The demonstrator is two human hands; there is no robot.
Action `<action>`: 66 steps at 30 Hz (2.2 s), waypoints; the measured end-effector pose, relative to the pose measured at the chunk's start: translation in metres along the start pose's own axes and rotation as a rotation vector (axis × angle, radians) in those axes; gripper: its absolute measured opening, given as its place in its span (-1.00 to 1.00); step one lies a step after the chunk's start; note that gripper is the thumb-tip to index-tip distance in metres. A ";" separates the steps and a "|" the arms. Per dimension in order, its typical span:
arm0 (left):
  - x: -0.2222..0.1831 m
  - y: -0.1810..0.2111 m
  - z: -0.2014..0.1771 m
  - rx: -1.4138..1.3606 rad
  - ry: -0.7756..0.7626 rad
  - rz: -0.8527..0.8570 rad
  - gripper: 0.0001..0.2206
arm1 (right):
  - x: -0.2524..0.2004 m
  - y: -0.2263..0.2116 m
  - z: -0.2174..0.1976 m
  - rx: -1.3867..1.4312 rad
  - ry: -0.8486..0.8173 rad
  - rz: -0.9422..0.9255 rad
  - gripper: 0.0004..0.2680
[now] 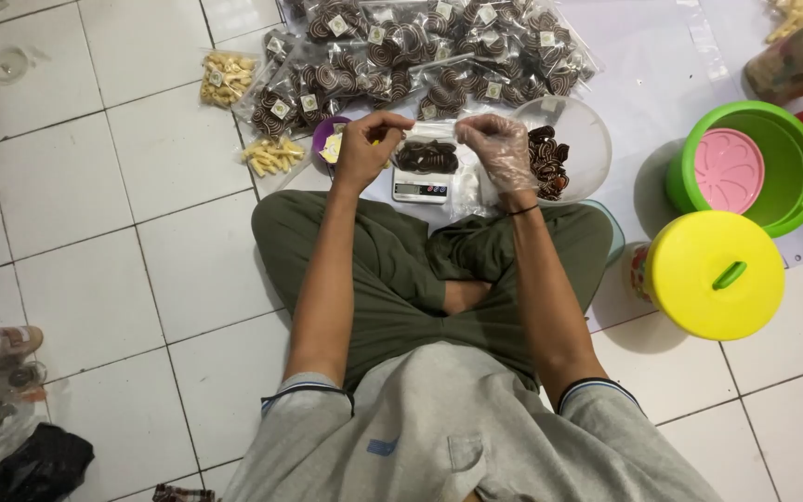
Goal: Weighing chocolate cookies on a digital scale and placing them into plastic bags for packaging.
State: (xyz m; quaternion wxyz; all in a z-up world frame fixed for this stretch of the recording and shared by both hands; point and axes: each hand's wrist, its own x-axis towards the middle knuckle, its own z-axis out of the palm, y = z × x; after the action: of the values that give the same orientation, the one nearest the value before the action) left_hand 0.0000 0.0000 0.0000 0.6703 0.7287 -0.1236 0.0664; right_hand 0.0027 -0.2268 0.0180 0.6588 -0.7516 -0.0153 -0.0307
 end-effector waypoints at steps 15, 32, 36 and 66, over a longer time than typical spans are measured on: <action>0.007 0.008 0.009 0.278 -0.097 0.134 -0.86 | -0.008 -0.019 0.003 0.105 -0.047 -0.162 -0.81; 0.004 -0.004 0.002 0.109 -0.054 -0.102 -0.89 | 0.010 0.046 0.030 0.112 -0.005 -0.065 -0.88; 0.001 -0.028 -0.002 0.018 -0.008 -0.252 -0.90 | 0.006 0.034 0.039 0.000 0.070 -0.116 -0.92; -0.007 -0.237 0.006 0.759 0.151 -0.544 -0.66 | 0.015 0.170 0.051 0.220 0.269 0.206 -0.80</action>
State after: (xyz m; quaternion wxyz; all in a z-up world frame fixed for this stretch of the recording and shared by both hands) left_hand 0.0569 0.0115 -0.2296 0.3569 0.9212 0.1538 -0.0185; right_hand 0.0299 -0.1992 -0.1558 0.7327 -0.6618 0.1466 -0.0614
